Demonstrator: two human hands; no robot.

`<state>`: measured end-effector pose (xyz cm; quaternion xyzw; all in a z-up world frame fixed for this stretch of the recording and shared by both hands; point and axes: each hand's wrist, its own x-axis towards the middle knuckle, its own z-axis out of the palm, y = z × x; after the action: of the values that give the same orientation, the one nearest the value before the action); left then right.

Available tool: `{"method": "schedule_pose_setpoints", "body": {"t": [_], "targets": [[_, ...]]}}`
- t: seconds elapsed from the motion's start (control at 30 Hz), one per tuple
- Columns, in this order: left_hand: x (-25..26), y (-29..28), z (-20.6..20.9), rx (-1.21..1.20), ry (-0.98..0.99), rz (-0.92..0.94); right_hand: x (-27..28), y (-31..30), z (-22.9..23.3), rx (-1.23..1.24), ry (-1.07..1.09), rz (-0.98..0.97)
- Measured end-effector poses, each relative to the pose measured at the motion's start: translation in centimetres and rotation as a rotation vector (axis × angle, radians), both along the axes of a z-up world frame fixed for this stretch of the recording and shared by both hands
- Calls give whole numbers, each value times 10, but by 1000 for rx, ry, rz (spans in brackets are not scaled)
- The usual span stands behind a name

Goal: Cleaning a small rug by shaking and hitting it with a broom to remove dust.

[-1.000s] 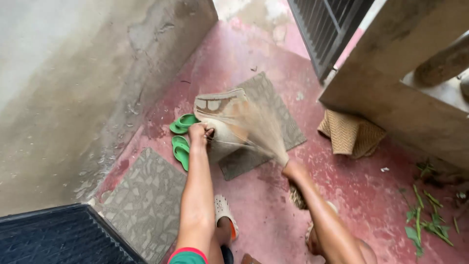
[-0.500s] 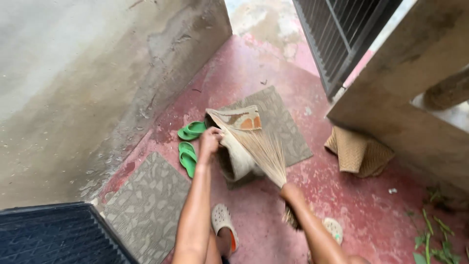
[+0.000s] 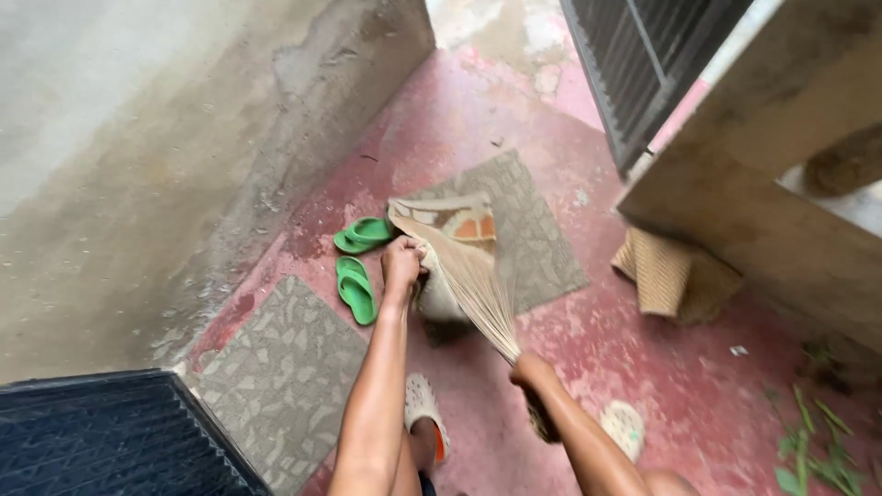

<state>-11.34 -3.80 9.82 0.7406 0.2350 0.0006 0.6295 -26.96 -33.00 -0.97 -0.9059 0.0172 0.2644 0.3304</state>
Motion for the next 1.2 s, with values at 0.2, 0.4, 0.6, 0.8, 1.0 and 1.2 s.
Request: {"method": "schedule_pose_setpoints", "body": {"t": [0.2,0.4,0.6,0.8,1.0,1.2], "targets": [[-13,27,5,65,48,40,59,-56,114,127,224,-400],[8,-4,-2,-40,4,46,35,-11,176,540,-303,-792],[69,-25,68,-77,-158,-28,30,0,58,53,106,-119],[91,18,57,-80,-96,84,68,-71,207,347,-102,-619],[100,-60,71,-266,-135,172,-6,-8,59,208,-307,-453],[126,-27,104,-387,-233,233,24,-25,129,-91,205,-221]]}}
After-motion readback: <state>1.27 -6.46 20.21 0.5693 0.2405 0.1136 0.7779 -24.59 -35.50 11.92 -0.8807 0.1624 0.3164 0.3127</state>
